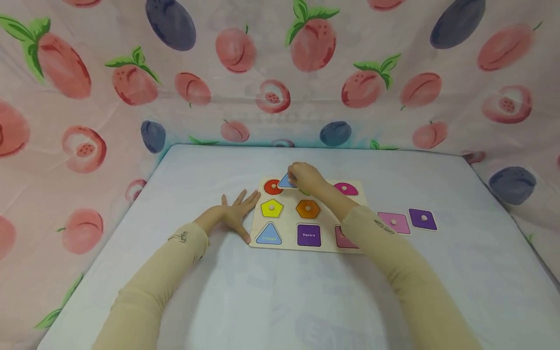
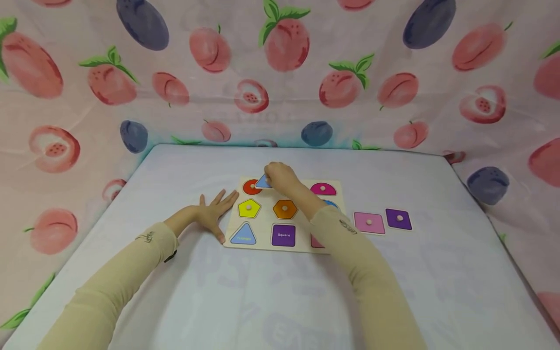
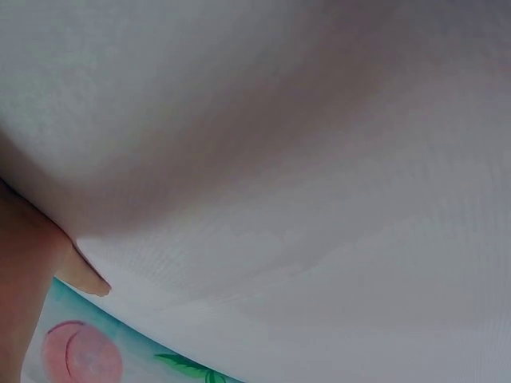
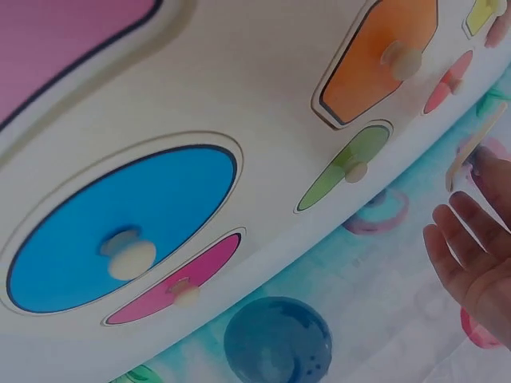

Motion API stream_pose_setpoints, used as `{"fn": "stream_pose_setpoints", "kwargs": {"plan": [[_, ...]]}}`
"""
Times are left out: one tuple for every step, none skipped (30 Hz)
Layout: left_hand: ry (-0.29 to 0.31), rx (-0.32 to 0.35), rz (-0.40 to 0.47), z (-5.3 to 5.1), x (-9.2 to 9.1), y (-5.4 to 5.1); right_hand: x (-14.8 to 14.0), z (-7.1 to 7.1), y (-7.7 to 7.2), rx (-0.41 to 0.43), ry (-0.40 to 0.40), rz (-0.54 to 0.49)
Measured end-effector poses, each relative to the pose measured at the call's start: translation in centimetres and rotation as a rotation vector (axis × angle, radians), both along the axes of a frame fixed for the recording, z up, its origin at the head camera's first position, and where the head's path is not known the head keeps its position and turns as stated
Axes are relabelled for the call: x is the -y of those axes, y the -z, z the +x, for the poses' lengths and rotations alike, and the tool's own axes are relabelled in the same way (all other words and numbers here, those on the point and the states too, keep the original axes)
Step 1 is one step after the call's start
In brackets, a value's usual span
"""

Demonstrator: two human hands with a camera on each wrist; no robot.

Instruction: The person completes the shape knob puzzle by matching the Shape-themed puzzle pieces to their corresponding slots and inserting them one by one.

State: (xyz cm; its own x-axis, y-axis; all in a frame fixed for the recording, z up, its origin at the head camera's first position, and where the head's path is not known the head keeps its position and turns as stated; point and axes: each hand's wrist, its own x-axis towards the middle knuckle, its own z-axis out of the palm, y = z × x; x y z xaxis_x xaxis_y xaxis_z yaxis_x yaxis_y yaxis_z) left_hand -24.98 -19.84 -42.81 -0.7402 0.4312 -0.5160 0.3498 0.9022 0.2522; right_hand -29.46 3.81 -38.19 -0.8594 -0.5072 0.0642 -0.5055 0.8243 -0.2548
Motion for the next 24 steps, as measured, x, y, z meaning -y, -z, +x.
{"fn": "stream_pose_setpoints", "kwargs": {"plan": [[0.0, 0.0, -0.004, 0.0, 0.0, 0.0, 0.0, 0.2, 0.0, 0.002, -0.005, -0.008], [0.001, 0.0, -0.005, 0.0, 0.0, 0.0, -0.1, 0.3, 0.0, 0.005, -0.009, -0.012], [0.0, -0.001, -0.004, 0.0, 0.0, 0.1, -0.1, 0.5, 0.0, 0.007, -0.011, -0.016], [-0.001, -0.002, -0.003, 0.0, 0.1, 0.1, -0.1, 0.6, 0.0, 0.008, -0.014, -0.019], [-0.002, -0.002, 0.0, 0.0, 0.0, 0.1, -0.1, 0.8, 0.1, 0.011, -0.015, -0.022], [-0.002, -0.002, -0.001, 0.0, 0.1, 0.1, -0.1, 0.9, 0.1, 0.015, -0.015, -0.024], [-0.002, -0.003, 0.0, 0.0, 0.1, 0.2, -0.1, 1.0, 0.1, 0.017, -0.015, -0.023], [-0.002, -0.004, 0.002, 0.0, 0.0, 0.2, -0.2, 1.2, 0.2, 0.024, -0.011, -0.024], [-0.002, -0.006, 0.001, 0.1, 0.0, 0.2, -0.2, 1.3, 0.2, 0.028, -0.01, -0.024], [-0.001, -0.007, 0.002, 0.1, 0.0, 0.3, -0.2, 1.4, 0.3, 0.032, -0.006, -0.022], [-0.001, -0.007, 0.003, 0.1, 0.0, 0.3, -0.2, 1.5, 0.3, 0.039, -0.003, -0.02], [-0.002, -0.007, 0.005, 0.1, 0.0, 0.3, -0.3, 1.6, 0.4, 0.045, -0.001, -0.019], [-0.001, -0.007, 0.006, 0.1, 0.0, 0.3, -0.3, 1.6, 0.4, 0.051, 0.0, -0.022], [0.0, -0.007, 0.007, 0.1, 0.0, 0.3, -0.3, 1.7, 0.5, 0.054, -0.001, -0.025], [0.001, -0.007, 0.006, 0.1, 0.0, 0.3, -0.4, 1.8, 0.6, 0.056, -0.004, -0.031], [0.003, -0.008, 0.006, 0.1, 0.0, 0.4, -0.4, 1.9, 0.6, 0.06, -0.007, -0.038], [0.005, -0.009, 0.005, 0.1, 0.0, 0.4, -0.4, 2.0, 0.6, 0.064, -0.013, -0.046], [0.006, -0.011, 0.004, 0.1, 0.1, 0.3, -0.5, 2.1, 0.7, 0.065, -0.018, -0.053], [0.008, -0.012, 0.003, 0.1, 0.1, 0.3, -0.5, 2.2, 0.7, 0.065, -0.025, -0.059], [0.009, -0.012, 0.002, 0.1, 0.1, 0.3, -0.5, 2.3, 0.7, 0.062, -0.034, -0.061], [0.009, -0.012, 0.001, 0.1, 0.1, 0.3, -0.6, 2.4, 0.7, 0.062, -0.041, -0.063], [0.01, -0.011, 0.001, 0.1, 0.1, 0.2, -0.6, 2.6, 0.7, 0.062, -0.048, -0.061], [0.01, -0.01, 0.0, 0.1, 0.1, 0.2, -0.6, 2.7, 0.7, 0.063, -0.053, -0.061], [0.009, -0.01, 0.004, 0.1, 0.1, 0.2, -0.6, 2.8, 0.6, 0.065, -0.058, -0.059]]}}
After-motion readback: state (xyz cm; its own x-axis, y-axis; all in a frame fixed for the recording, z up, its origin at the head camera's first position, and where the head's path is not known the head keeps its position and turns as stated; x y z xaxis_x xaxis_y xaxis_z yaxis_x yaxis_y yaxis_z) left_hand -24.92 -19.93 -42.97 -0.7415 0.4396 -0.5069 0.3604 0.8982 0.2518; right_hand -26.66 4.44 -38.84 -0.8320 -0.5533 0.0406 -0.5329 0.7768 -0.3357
